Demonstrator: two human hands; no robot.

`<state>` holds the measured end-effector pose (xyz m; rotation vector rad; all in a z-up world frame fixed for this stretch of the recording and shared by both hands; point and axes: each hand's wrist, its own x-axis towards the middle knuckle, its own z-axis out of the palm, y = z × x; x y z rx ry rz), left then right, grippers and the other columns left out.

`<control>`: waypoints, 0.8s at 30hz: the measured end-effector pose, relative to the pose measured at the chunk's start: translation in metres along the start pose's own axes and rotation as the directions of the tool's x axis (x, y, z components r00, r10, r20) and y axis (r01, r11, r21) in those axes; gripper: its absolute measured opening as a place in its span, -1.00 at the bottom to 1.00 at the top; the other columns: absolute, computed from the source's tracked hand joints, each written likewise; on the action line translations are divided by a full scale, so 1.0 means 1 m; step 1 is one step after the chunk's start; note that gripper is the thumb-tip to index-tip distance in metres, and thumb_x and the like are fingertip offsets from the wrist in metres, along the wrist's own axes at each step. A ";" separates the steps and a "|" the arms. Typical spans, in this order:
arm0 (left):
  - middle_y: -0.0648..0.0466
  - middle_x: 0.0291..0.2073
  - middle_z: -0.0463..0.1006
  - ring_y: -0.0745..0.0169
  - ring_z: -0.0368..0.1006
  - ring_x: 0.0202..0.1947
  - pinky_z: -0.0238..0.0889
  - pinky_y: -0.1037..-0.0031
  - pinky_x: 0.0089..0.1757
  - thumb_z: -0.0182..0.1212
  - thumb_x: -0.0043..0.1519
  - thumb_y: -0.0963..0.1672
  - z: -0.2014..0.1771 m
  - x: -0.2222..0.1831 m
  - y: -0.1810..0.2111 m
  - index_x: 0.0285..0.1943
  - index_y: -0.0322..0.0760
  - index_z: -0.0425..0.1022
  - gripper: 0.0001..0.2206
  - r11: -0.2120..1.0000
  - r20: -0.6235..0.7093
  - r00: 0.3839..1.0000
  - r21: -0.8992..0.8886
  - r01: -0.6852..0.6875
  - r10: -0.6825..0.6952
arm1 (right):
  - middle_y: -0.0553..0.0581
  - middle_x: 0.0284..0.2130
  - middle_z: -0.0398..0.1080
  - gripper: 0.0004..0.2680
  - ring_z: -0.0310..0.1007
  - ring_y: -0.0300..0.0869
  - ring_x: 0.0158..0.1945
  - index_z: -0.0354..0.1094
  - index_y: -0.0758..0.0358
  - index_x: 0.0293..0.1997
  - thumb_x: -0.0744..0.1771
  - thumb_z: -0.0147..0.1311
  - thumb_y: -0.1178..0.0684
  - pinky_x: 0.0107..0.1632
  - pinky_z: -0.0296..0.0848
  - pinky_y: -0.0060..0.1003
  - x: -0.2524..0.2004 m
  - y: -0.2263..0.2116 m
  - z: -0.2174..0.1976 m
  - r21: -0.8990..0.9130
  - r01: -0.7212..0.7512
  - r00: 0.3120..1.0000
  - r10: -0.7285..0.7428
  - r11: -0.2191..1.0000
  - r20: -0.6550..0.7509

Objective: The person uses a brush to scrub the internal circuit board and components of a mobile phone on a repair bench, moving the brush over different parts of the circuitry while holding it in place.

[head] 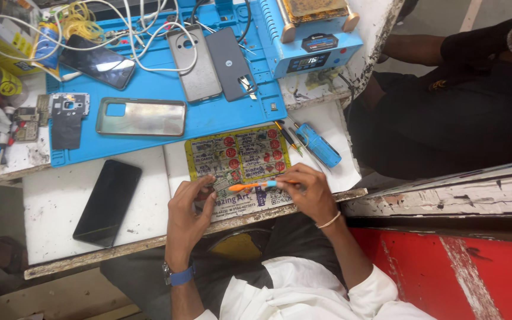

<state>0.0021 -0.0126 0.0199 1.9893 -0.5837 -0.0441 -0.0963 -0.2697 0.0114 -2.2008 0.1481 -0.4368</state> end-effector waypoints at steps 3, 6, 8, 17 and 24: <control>-0.06 -0.20 0.62 0.19 0.59 -0.24 0.51 0.44 -0.18 0.31 0.17 -0.25 -0.002 -0.001 -0.001 0.13 -0.32 0.57 -0.68 1.000 0.002 1.000 -0.004 -0.007 0.007 | 0.07 -0.32 0.55 -0.91 0.58 -0.25 -0.34 0.60 0.24 -0.21 0.26 0.28 0.21 -0.36 0.54 -0.40 0.003 -0.001 -0.002 0.000 -0.026 1.000 0.026 1.000 -0.010; -0.06 -0.19 0.61 0.19 0.59 -0.25 0.49 0.43 -0.20 0.30 0.16 -0.25 0.000 -0.001 -0.002 0.12 -0.33 0.57 -0.68 1.000 0.006 1.000 0.011 0.005 -0.005 | 0.08 -0.34 0.56 -0.91 0.56 -0.23 -0.41 0.61 0.24 -0.22 0.25 0.32 0.17 -0.40 0.49 -0.37 -0.002 -0.006 0.004 -0.086 -0.007 1.000 0.007 0.996 -0.005; -0.06 -0.19 0.61 0.18 0.59 -0.25 0.49 0.42 -0.20 0.31 0.16 -0.26 0.000 0.000 -0.002 0.12 -0.33 0.57 -0.68 1.000 0.004 1.000 0.012 0.004 -0.004 | 0.09 -0.33 0.56 -0.91 0.57 -0.24 -0.39 0.60 0.24 -0.21 0.26 0.31 0.18 -0.38 0.50 -0.38 -0.004 -0.009 0.009 -0.079 0.027 0.999 -0.028 0.997 -0.021; -0.07 -0.19 0.61 0.18 0.57 -0.24 0.50 0.43 -0.18 0.29 0.17 -0.26 -0.004 -0.002 0.002 0.12 -0.34 0.57 -0.69 0.999 -0.007 0.999 -0.013 -0.037 0.037 | 0.09 -0.28 0.54 -0.91 0.58 -0.24 -0.34 0.59 0.26 -0.21 0.26 0.29 0.19 -0.35 0.56 -0.37 0.003 0.000 -0.006 -0.048 0.043 0.999 -0.044 0.998 -0.021; -0.06 -0.14 0.61 0.17 0.57 -0.23 0.49 0.44 -0.18 0.27 0.17 -0.27 -0.001 -0.004 -0.006 0.12 -0.35 0.55 -0.69 0.999 -0.019 0.999 -0.031 -0.037 0.036 | 0.07 -0.28 0.53 -0.90 0.55 -0.27 -0.37 0.58 0.27 -0.19 0.27 0.29 0.19 -0.36 0.52 -0.41 -0.004 -0.009 0.018 -0.037 0.106 0.994 -0.106 0.994 0.016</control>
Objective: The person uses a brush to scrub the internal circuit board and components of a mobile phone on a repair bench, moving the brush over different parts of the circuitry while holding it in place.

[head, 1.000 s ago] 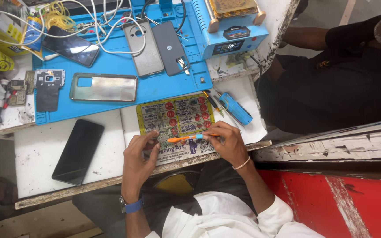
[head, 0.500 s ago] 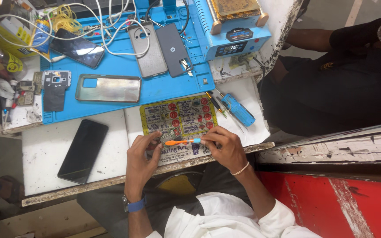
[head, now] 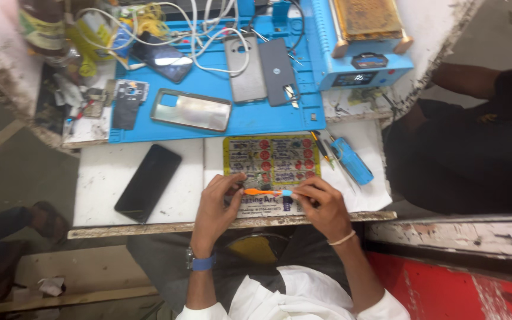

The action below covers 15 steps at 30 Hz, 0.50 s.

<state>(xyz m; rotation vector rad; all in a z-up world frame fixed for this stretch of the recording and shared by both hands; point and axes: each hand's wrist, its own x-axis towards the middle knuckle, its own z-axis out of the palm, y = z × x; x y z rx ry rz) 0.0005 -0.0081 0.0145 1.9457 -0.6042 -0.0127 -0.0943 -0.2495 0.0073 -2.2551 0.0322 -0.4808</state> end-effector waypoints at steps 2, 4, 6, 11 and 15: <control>-0.06 -0.17 0.60 0.17 0.57 -0.24 0.49 0.44 -0.18 0.28 0.17 -0.27 -0.001 0.000 0.000 0.12 -0.35 0.55 -0.68 1.000 -0.003 1.000 -0.015 0.009 -0.009 | 0.06 -0.33 0.53 -0.91 0.52 -0.27 -0.42 0.60 0.25 -0.21 0.26 0.30 0.18 -0.40 0.47 -0.41 0.003 0.005 -0.009 -0.019 -0.022 0.999 0.022 1.000 -0.030; -0.06 -0.17 0.60 0.17 0.57 -0.24 0.49 0.44 -0.17 0.29 0.17 -0.27 -0.002 0.000 0.000 0.13 -0.35 0.55 -0.68 1.000 -0.006 1.000 -0.021 0.003 -0.003 | 0.04 -0.35 0.53 -0.91 0.50 -0.29 -0.44 0.60 0.24 -0.23 0.25 0.30 0.18 -0.42 0.44 -0.41 0.004 0.011 -0.018 -0.044 -0.022 0.998 0.019 0.999 -0.061; -0.06 -0.15 0.61 0.17 0.58 -0.22 0.49 0.44 -0.16 0.29 0.17 -0.27 -0.001 0.000 0.001 0.13 -0.36 0.55 -0.68 1.000 -0.008 1.000 -0.020 -0.017 0.017 | 0.04 -0.35 0.54 -0.92 0.50 -0.31 -0.43 0.60 0.23 -0.24 0.25 0.30 0.18 -0.43 0.42 -0.42 0.003 0.015 -0.023 -0.076 -0.001 0.996 -0.006 0.997 -0.092; -0.06 -0.16 0.61 0.16 0.58 -0.23 0.48 0.44 -0.16 0.28 0.18 -0.27 -0.001 0.001 0.002 0.13 -0.36 0.55 -0.69 1.000 -0.009 1.000 -0.017 0.004 -0.004 | 0.07 -0.37 0.54 -0.91 0.41 -0.24 -0.55 0.62 0.25 -0.23 0.24 0.32 0.18 -0.51 0.34 -0.35 0.004 0.010 -0.003 -0.057 -0.110 0.994 0.108 0.992 -0.030; -0.06 -0.16 0.61 0.18 0.60 -0.21 0.50 0.44 -0.15 0.23 0.19 -0.29 -0.002 -0.001 0.000 0.14 -0.36 0.55 -0.68 1.000 -0.002 1.000 -0.012 -0.004 0.004 | 0.08 -0.36 0.54 -0.90 0.49 -0.29 -0.48 0.60 0.26 -0.20 0.25 0.30 0.18 -0.48 0.41 -0.39 0.004 0.005 -0.001 -0.006 -0.013 1.000 0.013 1.000 0.000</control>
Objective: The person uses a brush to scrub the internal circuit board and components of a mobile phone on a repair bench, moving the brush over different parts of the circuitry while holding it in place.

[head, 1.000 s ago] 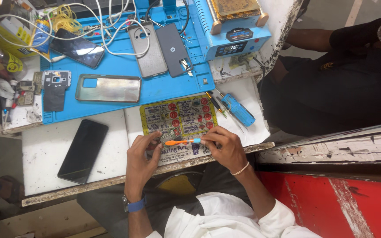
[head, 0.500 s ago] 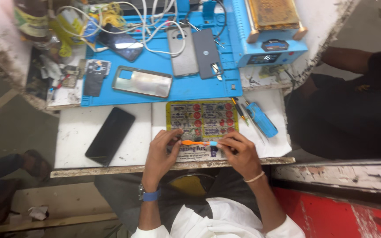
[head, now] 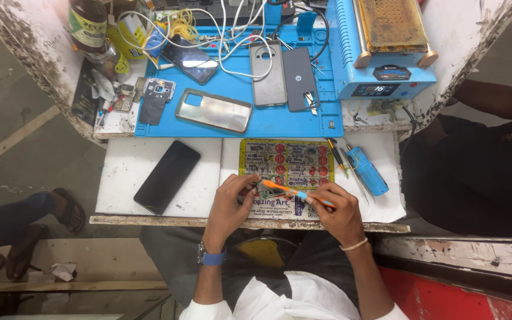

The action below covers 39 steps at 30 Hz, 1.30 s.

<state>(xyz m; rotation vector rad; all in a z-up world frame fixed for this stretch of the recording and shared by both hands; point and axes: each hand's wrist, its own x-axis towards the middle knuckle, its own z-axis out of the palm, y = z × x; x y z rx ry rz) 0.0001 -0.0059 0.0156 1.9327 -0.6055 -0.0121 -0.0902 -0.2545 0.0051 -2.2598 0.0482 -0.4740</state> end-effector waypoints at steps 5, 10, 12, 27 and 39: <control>-0.06 -0.11 0.61 0.19 0.59 -0.20 0.51 0.43 -0.16 0.22 0.17 -0.30 0.000 0.000 -0.004 0.14 -0.37 0.53 -0.67 1.000 0.008 1.000 -0.008 -0.012 0.012 | 0.07 -0.36 0.54 -0.89 0.54 -0.28 -0.42 0.61 0.24 -0.19 0.25 0.29 0.17 -0.42 0.49 -0.37 -0.001 0.000 -0.021 0.002 0.000 0.999 0.000 1.000 0.046; -0.05 -0.13 0.62 0.20 0.58 -0.22 0.50 0.43 -0.17 0.21 0.17 -0.30 0.001 -0.002 -0.003 0.14 -0.36 0.54 -0.67 1.000 0.008 1.000 -0.005 0.012 -0.012 | 0.09 -0.35 0.56 -0.91 0.48 -0.18 -0.50 0.62 0.26 -0.21 0.26 0.29 0.17 -0.46 0.42 -0.28 0.001 -0.011 -0.006 -0.044 -0.120 0.991 0.122 0.992 0.048; -0.04 -0.16 0.64 0.18 0.57 -0.25 0.49 0.40 -0.16 0.20 0.16 -0.30 0.000 -0.001 -0.002 0.12 -0.35 0.56 -0.67 0.999 0.016 0.999 0.021 0.043 -0.044 | 0.09 -0.36 0.54 -0.90 0.55 -0.23 -0.40 0.60 0.27 -0.20 0.26 0.28 0.17 -0.39 0.51 -0.34 0.002 -0.017 -0.002 0.032 -0.023 0.995 0.020 0.999 0.102; -0.05 -0.21 0.66 0.17 0.43 -0.49 0.36 0.34 -0.31 0.23 0.14 -0.27 -0.004 -0.003 0.001 0.12 -0.33 0.53 -0.67 0.999 -0.012 0.999 0.018 -0.036 0.036 | 0.04 -0.32 0.54 -0.89 0.40 -0.29 -0.51 0.61 0.23 -0.15 0.28 0.26 0.23 -0.46 0.32 -0.34 -0.005 -0.005 -0.002 -0.063 -0.080 0.997 0.080 0.995 -0.003; -0.07 -0.08 0.66 -0.01 0.58 -0.22 0.39 0.26 -0.16 0.22 0.11 -0.28 0.001 -0.005 0.000 0.13 -0.30 0.54 -0.63 0.960 -0.066 0.977 0.208 -0.187 0.205 | 0.10 -0.27 0.51 -0.88 0.52 -0.22 -0.33 0.58 0.26 -0.12 0.29 0.24 0.21 -0.32 0.46 -0.35 -0.004 -0.008 -0.005 -0.085 0.081 0.997 -0.082 0.993 -0.009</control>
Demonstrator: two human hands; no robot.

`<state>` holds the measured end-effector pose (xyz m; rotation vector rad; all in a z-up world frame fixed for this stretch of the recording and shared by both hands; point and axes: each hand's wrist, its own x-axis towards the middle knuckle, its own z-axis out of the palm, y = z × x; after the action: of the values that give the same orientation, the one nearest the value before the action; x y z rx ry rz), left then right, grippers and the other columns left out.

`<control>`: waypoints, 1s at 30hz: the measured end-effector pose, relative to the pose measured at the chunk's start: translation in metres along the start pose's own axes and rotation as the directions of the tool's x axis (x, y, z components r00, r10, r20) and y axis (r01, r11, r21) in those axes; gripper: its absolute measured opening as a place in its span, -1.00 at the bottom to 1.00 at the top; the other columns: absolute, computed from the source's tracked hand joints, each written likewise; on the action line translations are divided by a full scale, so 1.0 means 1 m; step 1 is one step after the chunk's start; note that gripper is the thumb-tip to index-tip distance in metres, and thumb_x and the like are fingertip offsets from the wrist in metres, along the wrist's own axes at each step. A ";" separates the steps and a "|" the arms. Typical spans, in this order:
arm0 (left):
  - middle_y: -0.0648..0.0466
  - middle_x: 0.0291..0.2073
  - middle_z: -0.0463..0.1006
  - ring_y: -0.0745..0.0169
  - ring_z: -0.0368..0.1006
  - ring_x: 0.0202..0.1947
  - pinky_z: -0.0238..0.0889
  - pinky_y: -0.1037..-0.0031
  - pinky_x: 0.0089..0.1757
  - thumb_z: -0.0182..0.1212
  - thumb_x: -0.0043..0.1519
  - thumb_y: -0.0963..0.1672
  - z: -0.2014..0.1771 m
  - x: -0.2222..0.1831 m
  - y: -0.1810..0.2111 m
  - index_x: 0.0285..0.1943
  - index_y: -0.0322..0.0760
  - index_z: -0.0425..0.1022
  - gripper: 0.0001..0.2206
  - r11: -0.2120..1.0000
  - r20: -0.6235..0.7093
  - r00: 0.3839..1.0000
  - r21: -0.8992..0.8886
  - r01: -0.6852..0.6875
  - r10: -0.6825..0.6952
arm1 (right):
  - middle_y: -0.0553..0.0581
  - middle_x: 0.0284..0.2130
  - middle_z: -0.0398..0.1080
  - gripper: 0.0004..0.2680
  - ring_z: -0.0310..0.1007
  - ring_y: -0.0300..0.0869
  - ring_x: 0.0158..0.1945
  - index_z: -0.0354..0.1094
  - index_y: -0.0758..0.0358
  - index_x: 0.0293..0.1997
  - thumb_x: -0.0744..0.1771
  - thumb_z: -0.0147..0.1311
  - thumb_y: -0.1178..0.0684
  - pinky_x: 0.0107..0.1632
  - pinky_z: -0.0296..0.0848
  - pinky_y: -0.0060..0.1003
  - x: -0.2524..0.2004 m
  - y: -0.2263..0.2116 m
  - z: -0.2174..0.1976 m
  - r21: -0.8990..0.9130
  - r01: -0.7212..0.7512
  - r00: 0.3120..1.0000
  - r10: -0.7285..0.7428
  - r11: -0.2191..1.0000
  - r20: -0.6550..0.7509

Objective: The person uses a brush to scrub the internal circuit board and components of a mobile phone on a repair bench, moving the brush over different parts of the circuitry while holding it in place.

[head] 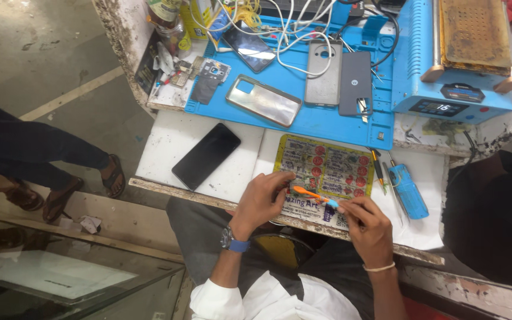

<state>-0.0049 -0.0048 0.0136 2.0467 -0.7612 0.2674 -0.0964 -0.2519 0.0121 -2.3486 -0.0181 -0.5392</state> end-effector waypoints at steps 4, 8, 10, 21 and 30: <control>-0.05 -0.10 0.68 0.06 0.64 -0.22 0.43 0.27 -0.08 0.24 0.10 -0.25 -0.005 -0.003 0.001 0.16 -0.28 0.56 -0.61 0.987 0.089 0.986 -0.067 0.148 -0.142 | 0.12 -0.23 0.52 -0.87 0.56 -0.16 -0.28 0.57 0.27 -0.11 0.29 0.21 0.23 -0.26 0.48 -0.30 0.002 0.003 0.001 0.039 -0.066 0.998 0.065 0.997 0.025; -0.08 -0.01 0.65 0.04 0.64 -0.13 0.48 0.33 -0.02 0.31 0.04 -0.21 -0.006 -0.006 0.000 0.17 -0.29 0.53 -0.56 0.975 0.116 0.982 -0.153 0.164 -0.147 | 0.14 -0.25 0.52 -0.85 0.53 -0.16 -0.33 0.57 0.26 -0.08 0.29 0.25 0.20 -0.29 0.46 -0.29 0.000 0.005 0.006 0.026 -0.103 0.992 0.101 0.994 0.070; -0.08 0.00 0.64 0.02 0.63 -0.11 0.48 0.33 -0.01 0.36 0.02 -0.19 -0.006 -0.003 -0.001 0.17 -0.29 0.52 -0.54 0.977 0.118 0.985 -0.154 0.145 -0.128 | 0.14 -0.25 0.52 -0.85 0.51 -0.17 -0.35 0.58 0.26 -0.08 0.29 0.25 0.21 -0.29 0.45 -0.27 -0.001 0.006 0.006 0.007 -0.089 0.993 0.088 0.996 0.081; 0.06 -0.03 0.68 0.08 0.62 -0.10 0.44 0.32 -0.04 0.40 0.10 -0.16 -0.006 -0.004 -0.006 0.17 -0.13 0.57 -0.59 0.995 0.174 0.981 -0.042 0.092 -0.083 | 0.08 -0.28 0.55 -0.88 0.53 -0.23 -0.37 0.59 0.22 -0.12 0.29 0.27 0.17 -0.36 0.48 -0.34 -0.001 0.010 0.003 0.025 -0.150 0.986 0.148 0.988 0.080; 0.06 -0.06 0.68 0.10 0.61 -0.12 0.37 0.31 -0.04 0.37 0.08 -0.15 -0.002 -0.006 -0.005 0.17 -0.14 0.56 -0.59 0.993 0.184 0.976 -0.003 0.121 -0.119 | 0.07 -0.28 0.53 -0.90 0.55 -0.20 -0.29 0.58 0.22 -0.16 0.28 0.27 0.17 -0.30 0.48 -0.36 -0.004 0.003 0.012 0.031 -0.025 0.998 0.024 0.999 0.050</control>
<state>-0.0058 0.0012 0.0082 2.1145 -0.7444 0.0045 -0.0950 -0.2459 0.0009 -2.3282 -0.0205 -0.4650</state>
